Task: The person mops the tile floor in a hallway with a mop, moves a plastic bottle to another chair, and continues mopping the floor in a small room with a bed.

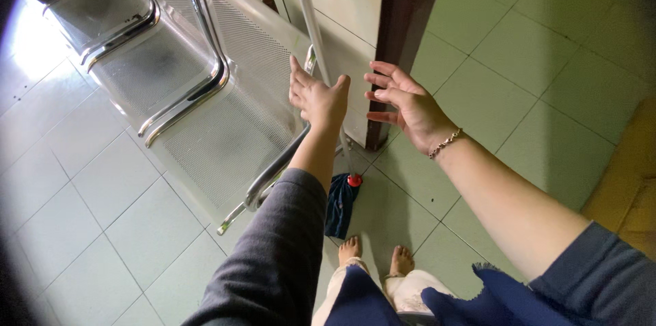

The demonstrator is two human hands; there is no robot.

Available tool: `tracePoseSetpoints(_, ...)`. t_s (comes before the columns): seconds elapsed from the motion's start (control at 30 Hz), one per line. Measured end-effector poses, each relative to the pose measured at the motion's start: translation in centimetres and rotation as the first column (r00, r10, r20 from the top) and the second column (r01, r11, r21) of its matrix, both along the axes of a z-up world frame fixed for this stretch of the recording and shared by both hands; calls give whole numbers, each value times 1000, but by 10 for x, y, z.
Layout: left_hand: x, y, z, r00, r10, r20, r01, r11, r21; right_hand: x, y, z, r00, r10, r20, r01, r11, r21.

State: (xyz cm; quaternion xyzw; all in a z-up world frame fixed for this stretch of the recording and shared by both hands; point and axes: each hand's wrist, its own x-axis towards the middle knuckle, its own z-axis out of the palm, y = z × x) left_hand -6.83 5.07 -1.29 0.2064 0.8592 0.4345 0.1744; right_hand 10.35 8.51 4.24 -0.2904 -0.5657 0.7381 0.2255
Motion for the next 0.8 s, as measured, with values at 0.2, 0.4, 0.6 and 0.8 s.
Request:
tracePoseSetpoints(0.2, -43, 12, -24, 999, -42, 26, 44, 997, -67, -58, 18, -23, 993, -9, 115, 9, 1000, -1)
tracePoseSetpoints(0.4, -82, 31, -59, 992, -127, 3, 127, 988, -82, -102, 30, -55, 988, 35, 150, -33, 999, -16)
tracePoseSetpoints(0.6, -95, 50, -93, 977, -203, -64, 203, 979, 1, -122, 35, -77, 992, 34, 123, -30, 999, -31)
tracePoseSetpoints(0.8, -105, 60, -116, 978, -209, 26, 209, 978, -15, -134, 43, -89, 979, 38, 200, -32, 999, -32)
